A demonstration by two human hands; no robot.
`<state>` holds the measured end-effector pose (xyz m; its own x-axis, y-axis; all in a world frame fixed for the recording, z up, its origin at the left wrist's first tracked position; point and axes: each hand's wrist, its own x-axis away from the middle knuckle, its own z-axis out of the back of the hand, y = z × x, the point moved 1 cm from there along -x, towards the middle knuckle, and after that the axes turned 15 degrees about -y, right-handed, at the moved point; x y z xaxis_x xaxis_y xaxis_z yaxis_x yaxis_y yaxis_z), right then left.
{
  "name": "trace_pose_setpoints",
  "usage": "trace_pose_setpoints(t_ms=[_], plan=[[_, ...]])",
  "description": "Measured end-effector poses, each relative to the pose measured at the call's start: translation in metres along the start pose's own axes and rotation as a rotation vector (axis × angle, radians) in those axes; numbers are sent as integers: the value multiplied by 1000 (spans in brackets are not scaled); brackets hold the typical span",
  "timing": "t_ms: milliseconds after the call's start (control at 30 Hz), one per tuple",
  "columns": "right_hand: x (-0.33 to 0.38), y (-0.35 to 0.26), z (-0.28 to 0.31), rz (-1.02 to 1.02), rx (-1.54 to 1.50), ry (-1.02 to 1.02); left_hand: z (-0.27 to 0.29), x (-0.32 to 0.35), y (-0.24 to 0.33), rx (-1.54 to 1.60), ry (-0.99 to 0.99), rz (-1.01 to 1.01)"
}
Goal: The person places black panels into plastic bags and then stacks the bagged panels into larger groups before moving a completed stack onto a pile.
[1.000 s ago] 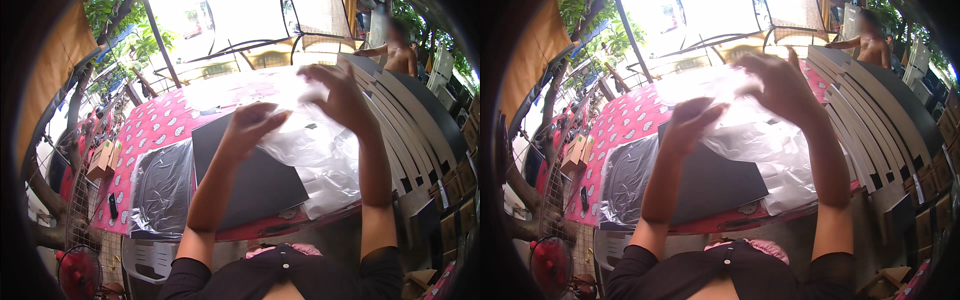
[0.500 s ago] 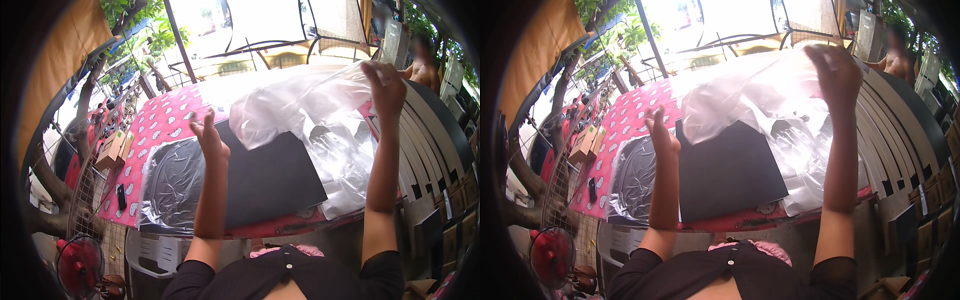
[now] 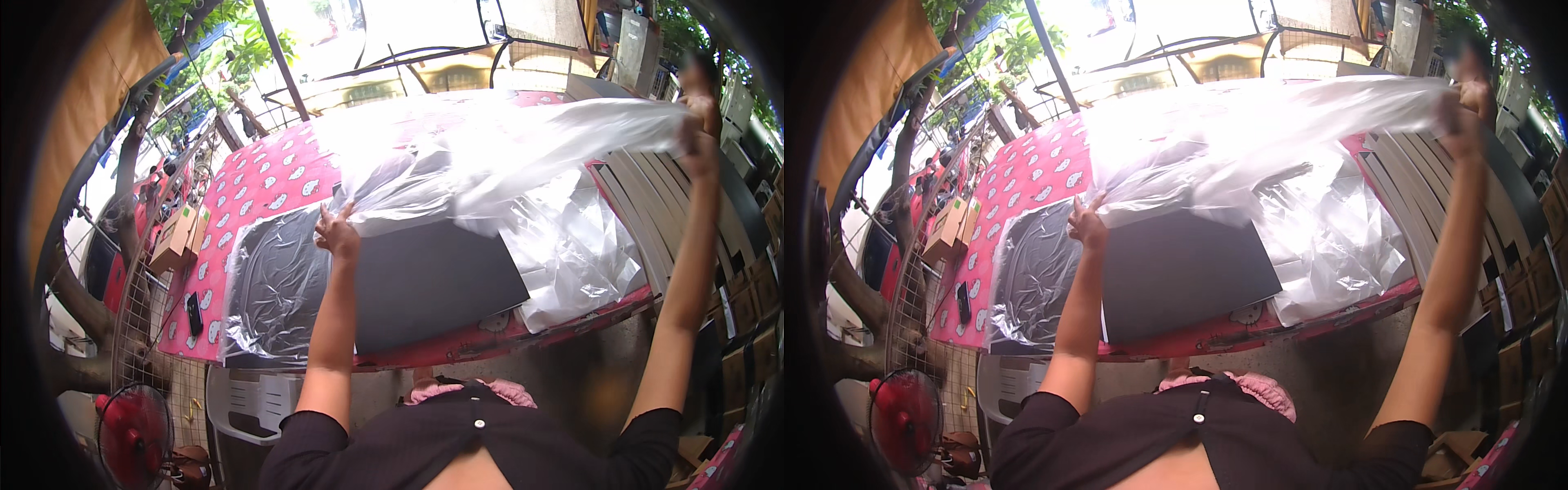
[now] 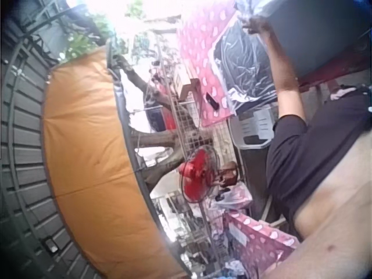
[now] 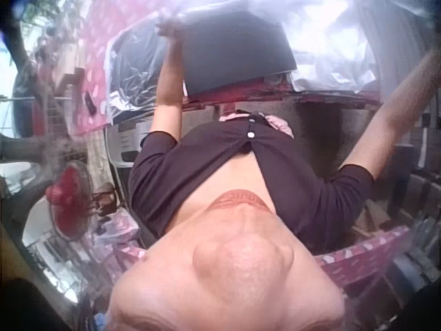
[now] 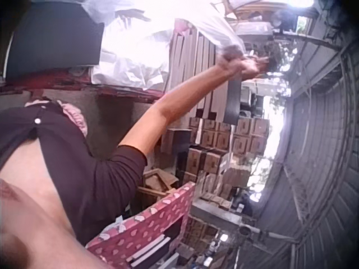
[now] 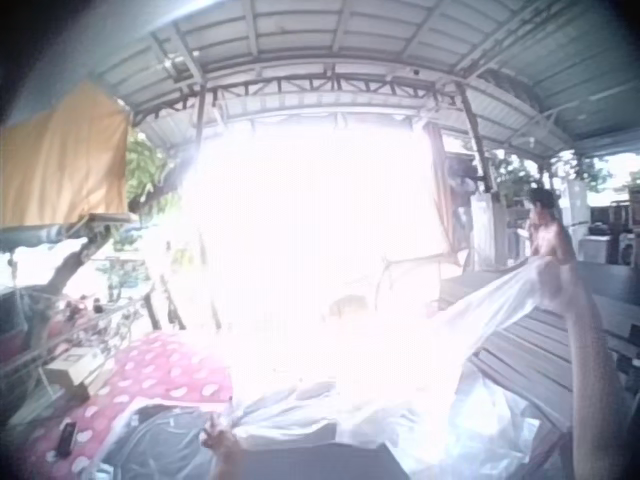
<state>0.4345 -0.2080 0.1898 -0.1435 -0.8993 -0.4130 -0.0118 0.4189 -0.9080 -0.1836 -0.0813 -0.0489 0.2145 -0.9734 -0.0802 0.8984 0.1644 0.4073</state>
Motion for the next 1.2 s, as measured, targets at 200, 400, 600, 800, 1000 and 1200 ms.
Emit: trace_pose_setpoints(t_ms=[200,400,600,800,1000,1200], plan=[[107,37,1,139,523,216,-24,16,-88,-148,-26,-59],[166,272,83,-732,1446,-203,-23,57,-77,-190,-144,-105],[90,125,-95,-612,1738,-363,17,110,-154,15,-686,-45],[42,194,-376,462,1146,-974,7,131,-127,291,-217,212],[134,265,-437,-87,1412,-1304,10,151,-141,1572,-335,498],[187,109,-473,105,979,-2029,19,132,-103,1790,-73,265]])
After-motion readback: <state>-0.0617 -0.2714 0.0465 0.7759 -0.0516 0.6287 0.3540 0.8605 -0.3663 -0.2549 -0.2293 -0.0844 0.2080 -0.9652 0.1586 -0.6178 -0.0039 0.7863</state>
